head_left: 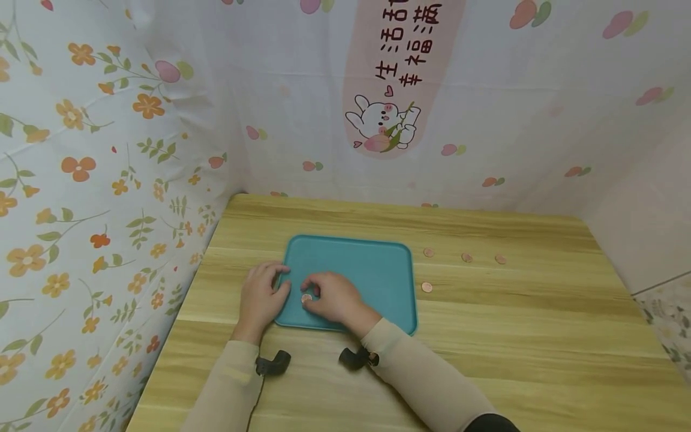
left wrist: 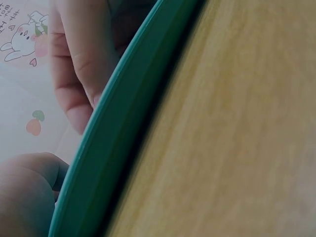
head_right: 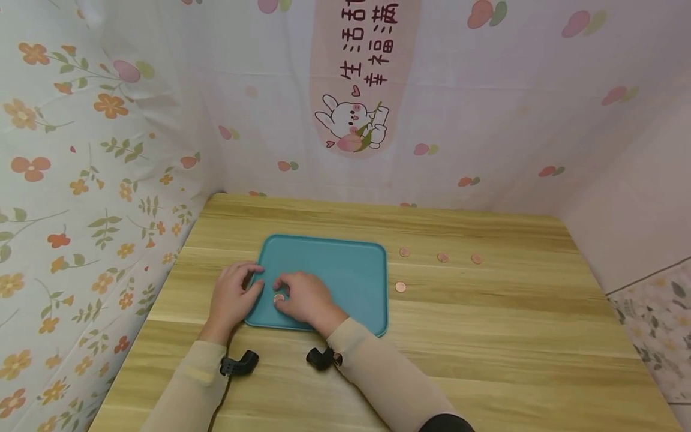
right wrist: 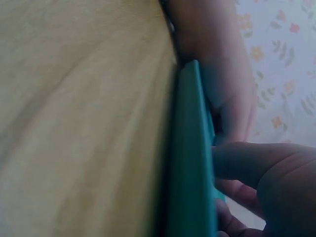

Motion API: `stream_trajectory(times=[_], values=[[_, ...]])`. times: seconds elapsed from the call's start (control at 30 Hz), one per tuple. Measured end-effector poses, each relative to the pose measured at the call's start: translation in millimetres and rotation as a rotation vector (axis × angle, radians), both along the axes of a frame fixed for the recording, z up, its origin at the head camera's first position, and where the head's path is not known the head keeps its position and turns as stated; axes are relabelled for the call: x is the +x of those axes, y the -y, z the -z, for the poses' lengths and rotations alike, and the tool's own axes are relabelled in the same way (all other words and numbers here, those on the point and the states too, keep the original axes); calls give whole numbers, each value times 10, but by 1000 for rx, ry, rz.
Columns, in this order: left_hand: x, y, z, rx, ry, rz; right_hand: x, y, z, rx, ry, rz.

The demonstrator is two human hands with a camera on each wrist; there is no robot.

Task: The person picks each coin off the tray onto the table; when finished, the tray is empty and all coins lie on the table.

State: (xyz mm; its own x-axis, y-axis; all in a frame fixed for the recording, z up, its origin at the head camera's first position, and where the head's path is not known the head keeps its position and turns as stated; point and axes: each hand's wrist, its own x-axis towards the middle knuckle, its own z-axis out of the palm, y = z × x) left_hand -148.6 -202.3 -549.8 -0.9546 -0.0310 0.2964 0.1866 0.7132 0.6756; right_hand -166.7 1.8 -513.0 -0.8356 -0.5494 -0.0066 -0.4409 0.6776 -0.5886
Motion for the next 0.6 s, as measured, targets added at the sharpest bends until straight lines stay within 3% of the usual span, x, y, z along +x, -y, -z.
stream_trajectory(times=[0.2,0.6], values=[[4,9,-3,0,9,-3,35,39,7,42,-45,11],[-7,6,15,-7,18,-4,-2,46,-53,79,7,25]])
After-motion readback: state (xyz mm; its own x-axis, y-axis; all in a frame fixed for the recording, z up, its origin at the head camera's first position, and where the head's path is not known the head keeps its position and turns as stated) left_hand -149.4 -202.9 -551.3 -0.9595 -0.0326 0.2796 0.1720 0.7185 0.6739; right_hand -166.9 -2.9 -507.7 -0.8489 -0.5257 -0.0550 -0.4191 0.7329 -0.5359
